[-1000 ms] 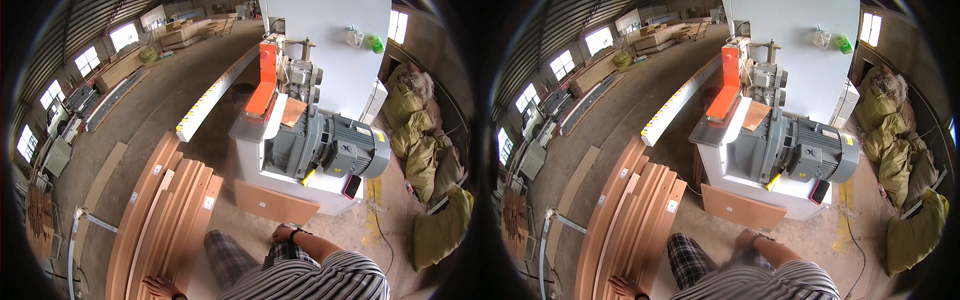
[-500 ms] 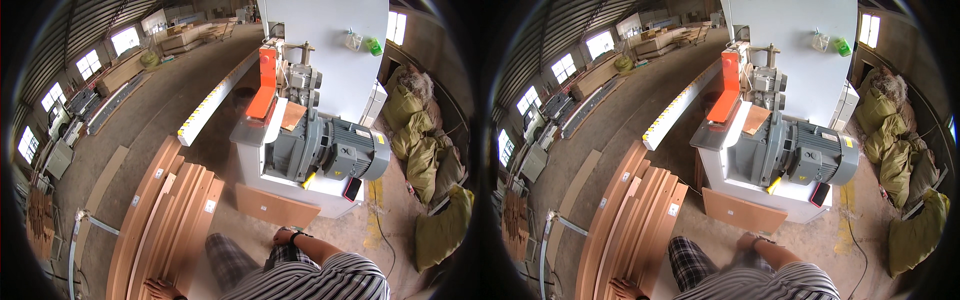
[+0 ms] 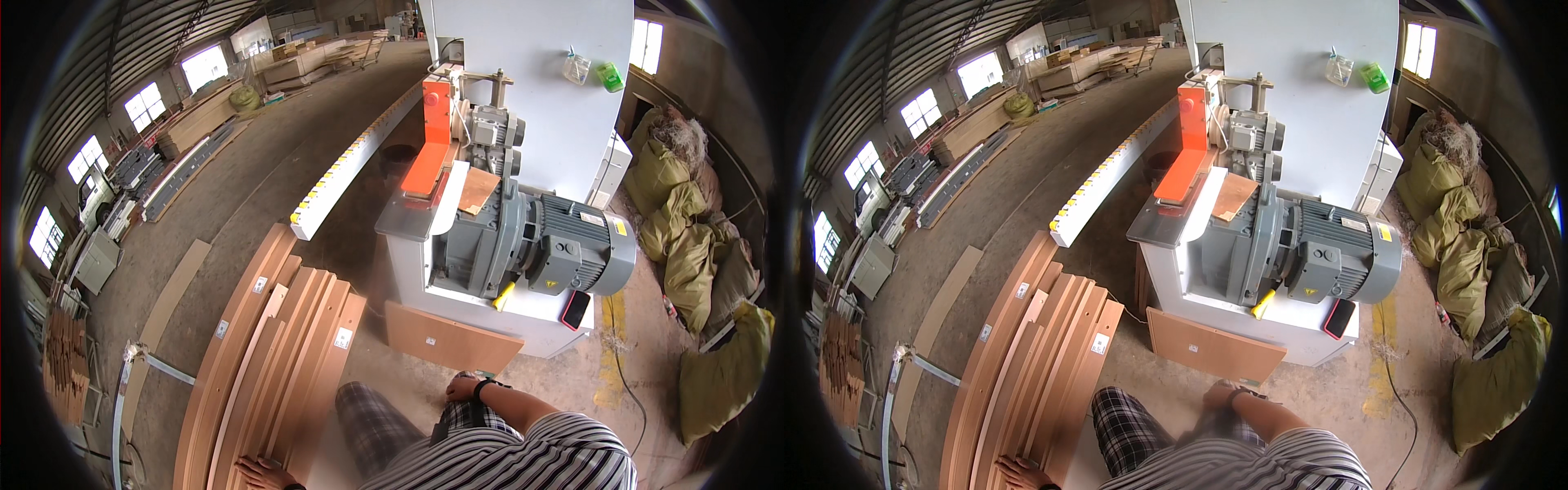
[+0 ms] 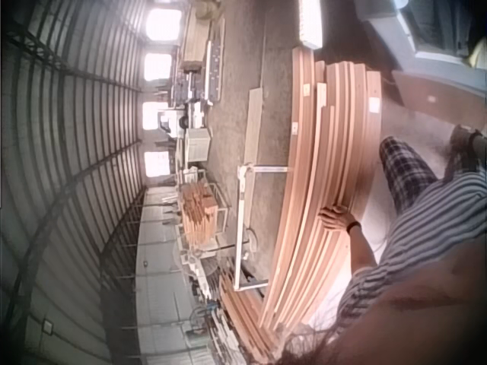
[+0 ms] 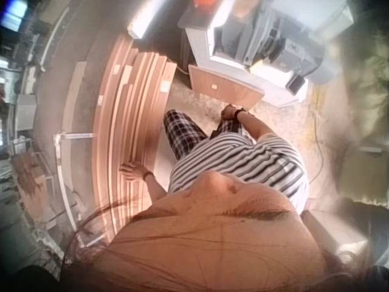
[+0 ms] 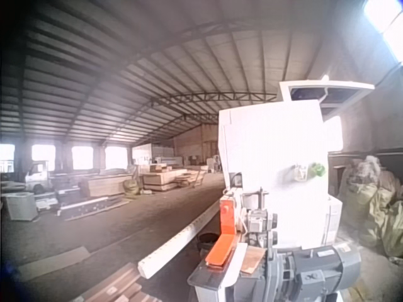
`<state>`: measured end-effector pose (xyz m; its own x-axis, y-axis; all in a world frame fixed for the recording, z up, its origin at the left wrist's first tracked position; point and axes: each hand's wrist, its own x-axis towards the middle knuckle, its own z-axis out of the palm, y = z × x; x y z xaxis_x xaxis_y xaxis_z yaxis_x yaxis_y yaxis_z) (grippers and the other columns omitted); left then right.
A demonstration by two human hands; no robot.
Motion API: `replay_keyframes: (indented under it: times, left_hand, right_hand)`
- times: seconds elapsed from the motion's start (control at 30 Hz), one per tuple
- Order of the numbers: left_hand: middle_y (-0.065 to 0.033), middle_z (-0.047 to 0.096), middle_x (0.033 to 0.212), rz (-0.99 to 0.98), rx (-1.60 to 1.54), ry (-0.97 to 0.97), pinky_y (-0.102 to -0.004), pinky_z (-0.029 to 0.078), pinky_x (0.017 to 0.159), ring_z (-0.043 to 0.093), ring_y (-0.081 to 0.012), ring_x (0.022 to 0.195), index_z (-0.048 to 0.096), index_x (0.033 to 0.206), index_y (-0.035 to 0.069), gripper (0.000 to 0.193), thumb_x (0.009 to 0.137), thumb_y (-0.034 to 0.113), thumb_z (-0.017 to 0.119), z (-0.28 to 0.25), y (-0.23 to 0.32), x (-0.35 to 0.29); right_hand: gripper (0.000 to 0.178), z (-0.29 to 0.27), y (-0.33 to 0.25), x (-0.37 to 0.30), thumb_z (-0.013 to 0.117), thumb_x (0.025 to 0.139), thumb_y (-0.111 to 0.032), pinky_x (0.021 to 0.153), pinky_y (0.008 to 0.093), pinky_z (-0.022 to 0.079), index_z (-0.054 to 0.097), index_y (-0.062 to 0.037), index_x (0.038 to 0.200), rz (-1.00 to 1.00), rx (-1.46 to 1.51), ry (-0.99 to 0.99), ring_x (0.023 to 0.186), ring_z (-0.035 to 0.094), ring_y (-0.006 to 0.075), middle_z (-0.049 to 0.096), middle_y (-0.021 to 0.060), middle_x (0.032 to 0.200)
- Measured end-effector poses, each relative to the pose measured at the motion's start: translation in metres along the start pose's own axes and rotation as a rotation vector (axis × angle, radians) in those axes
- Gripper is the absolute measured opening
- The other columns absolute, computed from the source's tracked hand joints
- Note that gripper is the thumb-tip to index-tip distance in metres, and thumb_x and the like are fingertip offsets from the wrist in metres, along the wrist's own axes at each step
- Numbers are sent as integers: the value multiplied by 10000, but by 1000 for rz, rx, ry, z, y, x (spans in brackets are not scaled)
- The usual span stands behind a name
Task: The person picks up long pieces of wood from a stack and feeds them one at a time into a processing machine.
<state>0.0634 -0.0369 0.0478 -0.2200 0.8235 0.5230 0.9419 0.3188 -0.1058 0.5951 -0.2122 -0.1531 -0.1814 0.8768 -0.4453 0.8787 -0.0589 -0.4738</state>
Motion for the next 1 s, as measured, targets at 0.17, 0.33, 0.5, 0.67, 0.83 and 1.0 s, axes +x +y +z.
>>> replay_keyframes:
  times: [0.17, 0.33, 0.5, 0.67, 0.83, 1.0]
  left_hand:
    - [-147, 305, 1491, -10, 12, -48, -556, 239, 1094, 305, -319, 1365, 356, 1424, 104, 524, 984, 386, 372, 0, -1, 1]
    - [-150, 303, 1491, 0, -8, -12, -554, 242, 1094, 304, -319, 1366, 355, 1426, 105, 530, 981, 392, 378, 6, -2, 0]
    - [-159, 279, 1497, 16, 7, -1, -565, 262, 1081, 292, -338, 1366, 319, 1440, 105, 587, 964, 439, 394, 18, -7, -1]
    - [-36, 209, 1539, -98, 220, -143, -478, 226, 1105, 291, -245, 1368, 208, 1489, 185, 535, 1015, 432, 228, 74, -16, -1]
    - [-36, 205, 1543, -112, 168, -170, -478, 232, 1101, 289, -246, 1372, 231, 1483, 191, 528, 1012, 425, 266, 61, -15, 0]
    - [-30, 207, 1543, -120, 155, -130, -482, 243, 1092, 298, -239, 1369, 239, 1482, 195, 523, 1012, 421, 275, 68, -20, -2]
  right_hand:
    - [381, -1, -2, 0, 518, 856, -386, 851, 410, 459, 678, -49, 936, -14, -42, -14, 945, 601, 329, 655, 164, 966]
    - [383, 1, 1, 1, 522, 850, -388, 861, 412, 457, 679, -53, 948, -46, -75, -25, 955, 600, 331, 655, 167, 975]
    - [391, -4, -4, -3, 518, 846, -397, 887, 418, 448, 679, -67, 980, 61, -92, -80, 992, 595, 331, 650, 175, 1017]
    - [318, -56, -19, -14, 515, 874, -324, 818, 385, 481, 673, -63, 962, 150, 174, 125, 895, 622, 304, 675, 125, 928]
    - [257, -186, -54, -7, 576, 934, -226, 556, 260, 473, 617, -13, 797, 173, 936, 696, 575, 554, 104, 623, 53, 685]
    - [325, -308, -56, 12, 500, 965, -343, 550, 228, 408, 576, -57, 830, -128, 1408, 1005, 596, 528, 104, 562, 7, 686]
